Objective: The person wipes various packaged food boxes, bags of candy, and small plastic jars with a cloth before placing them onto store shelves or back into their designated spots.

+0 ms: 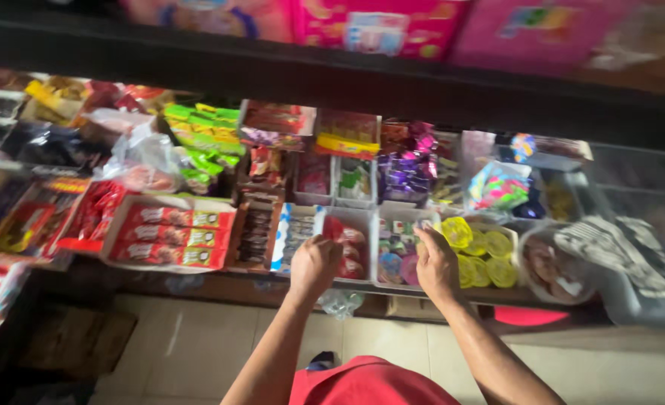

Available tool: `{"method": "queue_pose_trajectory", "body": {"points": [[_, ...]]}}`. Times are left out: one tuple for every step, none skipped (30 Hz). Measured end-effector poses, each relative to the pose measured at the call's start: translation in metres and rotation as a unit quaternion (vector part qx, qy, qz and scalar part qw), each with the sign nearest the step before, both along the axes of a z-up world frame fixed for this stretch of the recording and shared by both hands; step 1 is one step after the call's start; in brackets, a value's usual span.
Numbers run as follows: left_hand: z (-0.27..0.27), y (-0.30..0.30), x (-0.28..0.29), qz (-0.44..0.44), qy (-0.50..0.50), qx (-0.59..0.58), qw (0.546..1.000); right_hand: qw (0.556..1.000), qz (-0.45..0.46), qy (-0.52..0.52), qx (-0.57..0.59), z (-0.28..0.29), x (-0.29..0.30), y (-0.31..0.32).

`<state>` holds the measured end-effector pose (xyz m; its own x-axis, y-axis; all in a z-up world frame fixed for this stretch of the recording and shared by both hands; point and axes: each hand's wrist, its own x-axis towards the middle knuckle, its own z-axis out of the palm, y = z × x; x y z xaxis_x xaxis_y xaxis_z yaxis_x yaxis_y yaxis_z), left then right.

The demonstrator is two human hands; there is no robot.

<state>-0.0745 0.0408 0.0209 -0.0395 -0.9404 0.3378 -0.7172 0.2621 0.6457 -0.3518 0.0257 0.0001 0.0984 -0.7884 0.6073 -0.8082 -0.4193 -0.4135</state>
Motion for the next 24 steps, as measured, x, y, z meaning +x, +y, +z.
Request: {"method": "queue_pose_trajectory", "body": {"points": [[0.003, 0.002, -0.009, -0.049, -0.014, -0.064, 0.997, 1.0, -0.012, -0.001, -0.011, 0.002, -0.009, 0.005], [0.006, 0.006, -0.018, -0.064, 0.017, -0.073, 0.995, 1.0, -0.022, -0.002, -0.021, 0.005, -0.018, 0.011], [0.008, 0.011, -0.028, -0.08, 0.048, -0.082, 0.992, 0.999, -0.033, -0.003, -0.031, 0.008, -0.027, 0.017], [0.011, 0.013, -0.038, -0.094, 0.078, -0.09, 0.988, 0.999, -0.039, -0.011, -0.018, 0.013, -0.037, 0.022], [0.013, 0.015, -0.047, -0.099, 0.066, -0.062, 0.991, 0.999, -0.045, -0.018, -0.005, 0.018, -0.049, 0.027], [0.015, 0.018, -0.057, -0.104, 0.053, -0.032, 0.993, 0.998, -0.05, -0.026, 0.01, 0.021, -0.061, 0.034], [0.016, 0.02, -0.066, -0.108, 0.039, -0.002, 0.993, 0.996, -0.079, -0.027, 0.014, 0.023, -0.072, 0.041], [0.017, 0.023, -0.076, -0.115, 0.048, -0.011, 0.992, 0.994, -0.108, -0.027, 0.015, 0.025, -0.084, 0.046], [0.018, 0.028, -0.087, -0.122, 0.057, -0.02, 0.991, 0.99, -0.137, -0.028, 0.016, 0.027, -0.099, 0.051], [0.019, 0.031, -0.098, -0.131, 0.065, -0.029, 0.989, 0.987, -0.155, -0.026, 0.012, 0.028, -0.114, 0.055], [0.02, 0.03, -0.112, -0.15, 0.07, -0.038, 0.986, 0.985, -0.173, -0.025, 0.008, 0.03, -0.132, 0.058], [0.021, 0.031, -0.126, -0.165, 0.074, -0.046, 0.982, 0.982, -0.188, -0.024, 0.006, 0.031, -0.149, 0.063], [0.022, 0.034, -0.141, -0.181, 0.079, -0.054, 0.979, 0.981, -0.195, -0.023, 0.0, 0.033, -0.168, 0.068], [0.023, 0.035, -0.156, -0.196, 0.087, -0.048, 0.975, 0.979, -0.201, -0.023, -0.006, 0.036, -0.187, 0.071], [0.025, 0.035, -0.173, -0.211, 0.095, -0.042, 0.972, 0.978, -0.207, -0.023, -0.011, 0.039, -0.205, 0.075], [0.027, 0.036, -0.189, -0.226, 0.104, -0.038, 0.968, 0.978, -0.21, -0.004, -0.018, 0.044, -0.225, 0.08], [0.029, 0.041, -0.205, -0.226, 0.098, -0.027, 0.969, 0.977, -0.213, 0.016, -0.025, 0.051, -0.244, 0.086], [0.034, 0.04, -0.221, -0.226, 0.091, -0.023, 0.97, 0.975, -0.215, 0.036, -0.038, 0.061, -0.263, 0.084], [0.04, 0.038, -0.238, -0.226, 0.085, -0.02, 0.97, 0.972, -0.224, 0.052, -0.053, 0.07, -0.28, 0.082], [0.044, 0.037, -0.253, -0.228, 0.088, -0.032, 0.969, 0.968, -0.233, 0.067, -0.062, 0.076, -0.296, 0.084], [0.048, 0.036, -0.268, -0.229, 0.092, -0.044, 0.968, 0.964, -0.242, 0.083, -0.072, 0.081, -0.311, 0.085], [0.05, 0.038, -0.284, -0.232, 0.096, -0.052, 0.967, 0.962, -0.246, 0.102, -0.061, 0.084, -0.326, 0.083], [0.051, 0.039, -0.298, -0.231, 0.092, -0.064, 0.967, 0.96, -0.249, 0.121, -0.05, 0.084, -0.34, 0.076], [0.054, 0.035, -0.313, -0.234, 0.089, -0.077, 0.965, 0.956, -0.256, 0.139, -0.04, 0.083, -0.356, 0.069]]}}
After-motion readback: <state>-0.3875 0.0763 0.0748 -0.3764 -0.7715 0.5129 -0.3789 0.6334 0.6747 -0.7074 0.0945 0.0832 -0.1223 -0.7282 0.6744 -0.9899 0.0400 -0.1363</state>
